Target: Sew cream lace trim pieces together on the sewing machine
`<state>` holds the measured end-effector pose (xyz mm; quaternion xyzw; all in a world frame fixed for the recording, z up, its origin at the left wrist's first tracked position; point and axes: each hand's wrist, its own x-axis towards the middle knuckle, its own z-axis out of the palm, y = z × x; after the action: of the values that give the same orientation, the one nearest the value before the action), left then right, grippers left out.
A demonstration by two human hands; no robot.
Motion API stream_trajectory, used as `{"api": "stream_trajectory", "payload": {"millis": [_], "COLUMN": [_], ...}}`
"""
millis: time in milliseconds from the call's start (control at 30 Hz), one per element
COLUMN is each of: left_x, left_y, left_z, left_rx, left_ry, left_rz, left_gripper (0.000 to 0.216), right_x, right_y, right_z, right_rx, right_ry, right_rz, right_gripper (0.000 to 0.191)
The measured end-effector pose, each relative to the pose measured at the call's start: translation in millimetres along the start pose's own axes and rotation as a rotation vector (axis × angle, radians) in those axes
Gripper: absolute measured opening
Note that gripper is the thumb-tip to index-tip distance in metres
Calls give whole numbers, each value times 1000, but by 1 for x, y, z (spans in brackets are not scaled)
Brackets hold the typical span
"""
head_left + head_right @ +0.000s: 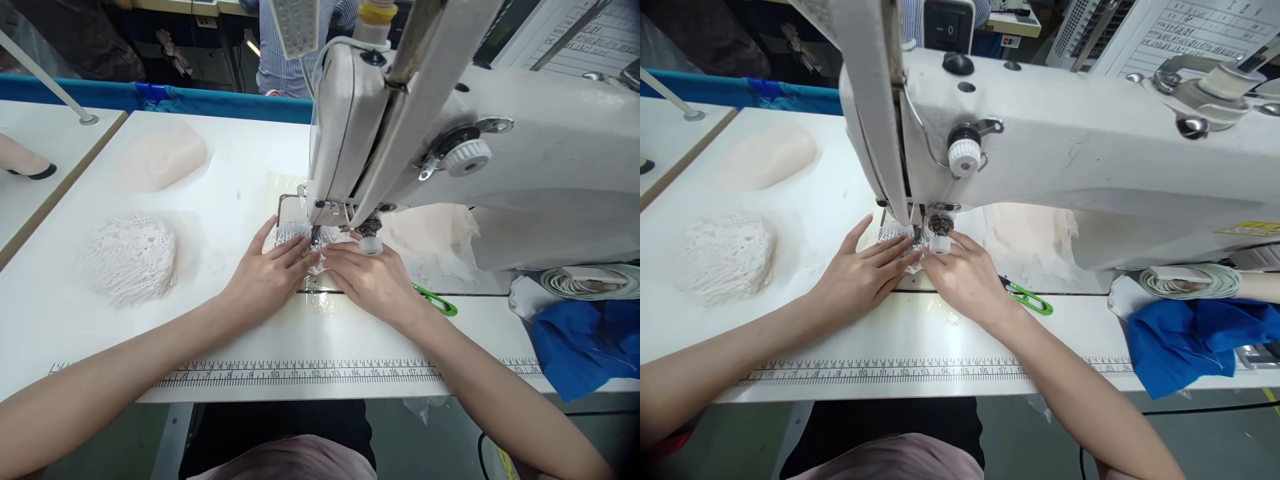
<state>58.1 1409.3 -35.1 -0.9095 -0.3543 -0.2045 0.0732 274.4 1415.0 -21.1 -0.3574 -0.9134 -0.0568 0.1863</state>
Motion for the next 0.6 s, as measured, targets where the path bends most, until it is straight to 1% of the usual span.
{"api": "stream_trajectory", "payload": {"millis": [233, 367, 433, 500, 600], "left_x": [1, 3, 8, 13, 21], "left_y": [-3, -3, -6, -11, -21], "left_z": [6, 1, -3, -6, -9], "left_rx": [-26, -127, -212, -315, -454], "left_ry": [1, -21, -63, -103, -143], "left_rz": [-40, -130, -178, -198, -226], "left_gripper": [33, 30, 28, 25, 28], "right_x": [4, 3, 3, 3, 6], "right_y": [2, 1, 1, 2, 2], "right_z": [4, 8, 11, 13, 16], "right_rx": [-72, -25, 49, 128, 192], "right_ry": [51, 77, 90, 114, 130], "right_rz": [26, 59, 122, 216, 311], "right_gripper": [24, 22, 23, 22, 21]}}
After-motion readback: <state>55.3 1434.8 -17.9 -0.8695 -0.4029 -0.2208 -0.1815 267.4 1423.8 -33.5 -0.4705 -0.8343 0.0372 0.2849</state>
